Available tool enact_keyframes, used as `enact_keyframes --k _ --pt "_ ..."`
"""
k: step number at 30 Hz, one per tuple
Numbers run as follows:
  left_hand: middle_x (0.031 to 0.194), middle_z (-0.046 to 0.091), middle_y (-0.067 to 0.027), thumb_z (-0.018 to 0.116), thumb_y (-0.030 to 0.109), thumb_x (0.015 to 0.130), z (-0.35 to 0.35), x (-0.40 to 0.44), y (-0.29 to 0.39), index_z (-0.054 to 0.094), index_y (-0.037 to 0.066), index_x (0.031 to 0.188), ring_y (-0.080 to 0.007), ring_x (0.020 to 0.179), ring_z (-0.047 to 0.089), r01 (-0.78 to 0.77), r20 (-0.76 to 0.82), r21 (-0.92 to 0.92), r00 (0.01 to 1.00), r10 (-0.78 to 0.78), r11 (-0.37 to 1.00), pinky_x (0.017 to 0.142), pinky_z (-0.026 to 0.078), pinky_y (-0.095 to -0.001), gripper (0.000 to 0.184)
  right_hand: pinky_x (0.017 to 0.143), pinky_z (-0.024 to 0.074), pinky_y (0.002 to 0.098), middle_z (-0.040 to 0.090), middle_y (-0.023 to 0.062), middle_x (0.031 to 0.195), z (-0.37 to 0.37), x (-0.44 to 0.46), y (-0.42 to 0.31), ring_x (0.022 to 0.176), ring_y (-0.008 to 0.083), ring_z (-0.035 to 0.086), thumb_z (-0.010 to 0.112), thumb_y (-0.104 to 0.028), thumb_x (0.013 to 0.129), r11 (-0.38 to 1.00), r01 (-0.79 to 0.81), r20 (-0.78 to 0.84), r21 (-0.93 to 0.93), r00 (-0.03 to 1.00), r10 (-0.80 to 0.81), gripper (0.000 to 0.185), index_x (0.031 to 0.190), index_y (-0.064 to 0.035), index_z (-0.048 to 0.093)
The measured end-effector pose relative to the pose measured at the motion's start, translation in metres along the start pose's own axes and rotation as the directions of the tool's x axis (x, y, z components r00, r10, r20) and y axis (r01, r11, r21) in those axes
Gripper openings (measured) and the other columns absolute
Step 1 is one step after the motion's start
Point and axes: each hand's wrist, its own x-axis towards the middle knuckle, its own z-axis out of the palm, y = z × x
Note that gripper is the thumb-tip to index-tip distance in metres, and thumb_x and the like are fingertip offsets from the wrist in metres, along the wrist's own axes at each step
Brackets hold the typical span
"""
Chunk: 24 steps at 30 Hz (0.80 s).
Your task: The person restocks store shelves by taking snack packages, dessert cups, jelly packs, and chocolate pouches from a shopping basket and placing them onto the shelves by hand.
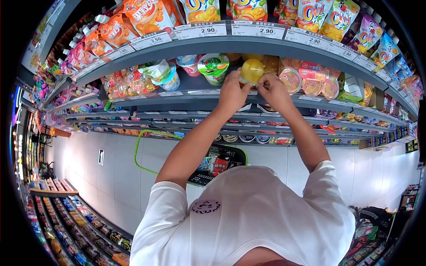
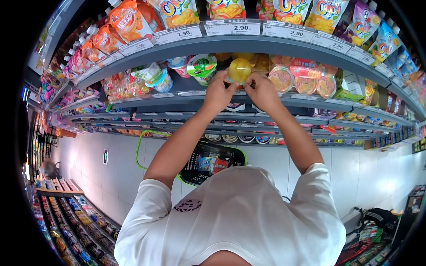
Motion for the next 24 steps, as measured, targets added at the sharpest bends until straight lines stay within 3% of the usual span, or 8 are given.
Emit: enact_keyframes --k 5,9,17,21,24 --pt "0.106 0.058 -0.0234 0.069 0.012 0.077 -0.002 -0.002 0.000 0.050 -0.004 0.117 -0.0379 0.100 0.057 0.040 0.007 0.080 0.999 -0.041 0.996 0.085 0.046 -0.0407 0.047 0.063 0.0468 0.0366 0.058 0.0142 0.092 0.010 0.006 0.001 0.074 0.0294 0.059 0.067 -0.005 0.074 0.990 0.106 -0.042 0.094 0.994 -0.102 0.020 0.089 -0.0027 0.053" --pt "0.107 0.058 -0.0238 0.067 0.012 0.077 0.002 -0.005 -0.002 0.047 -0.004 0.120 -0.0386 0.100 0.056 -0.006 -0.035 0.104 0.999 0.010 0.995 0.086 0.046 -0.0417 0.050 0.064 0.0465 0.0369 0.057 0.0132 0.088 0.011 0.008 -0.004 0.070 0.0278 0.057 0.067 -0.004 0.074 0.997 0.070 -0.026 0.026 0.997 -0.069 0.020 0.087 -0.0021 0.053" --pt "0.106 0.058 -0.0268 0.066 0.019 0.079 -0.001 -0.013 -0.001 0.041 -0.007 0.125 -0.0400 0.098 0.059 -0.090 -0.019 0.333 0.995 0.102 0.939 0.080 0.049 -0.0435 0.059 0.064 0.0474 0.0369 0.059 0.0136 0.081 0.018 0.010 0.000 0.070 0.0291 0.059 0.068 -0.008 0.075 0.997 0.074 -0.062 0.004 0.995 -0.074 0.020 0.088 -0.0028 0.054" --pt "0.107 0.058 -0.0273 0.066 0.020 0.079 -0.002 -0.016 -0.002 0.039 -0.009 0.127 -0.0400 0.097 0.059 -0.072 0.007 0.367 0.997 0.074 0.928 0.082 0.049 -0.0426 0.063 0.065 0.0502 0.0346 0.062 0.0147 0.084 0.018 0.011 0.001 0.073 0.0269 0.064 0.068 -0.009 0.077 1.000 -0.005 -0.033 -0.011 0.999 0.005 0.020 0.090 -0.0021 0.055" --pt "0.118 0.055 -0.0234 0.066 0.020 0.078 0.001 -0.018 -0.003 0.033 -0.006 0.132 -0.0379 0.100 0.057 -0.038 0.014 0.385 0.999 0.035 0.922 0.089 0.045 -0.0423 0.069 0.066 0.0521 0.0318 0.064 0.0151 0.086 0.017 0.011 0.001 0.077 0.0242 0.068 0.069 -0.010 0.079 0.999 -0.027 -0.007 -0.038 1.000 0.027 0.020 0.091 -0.0015 0.056"
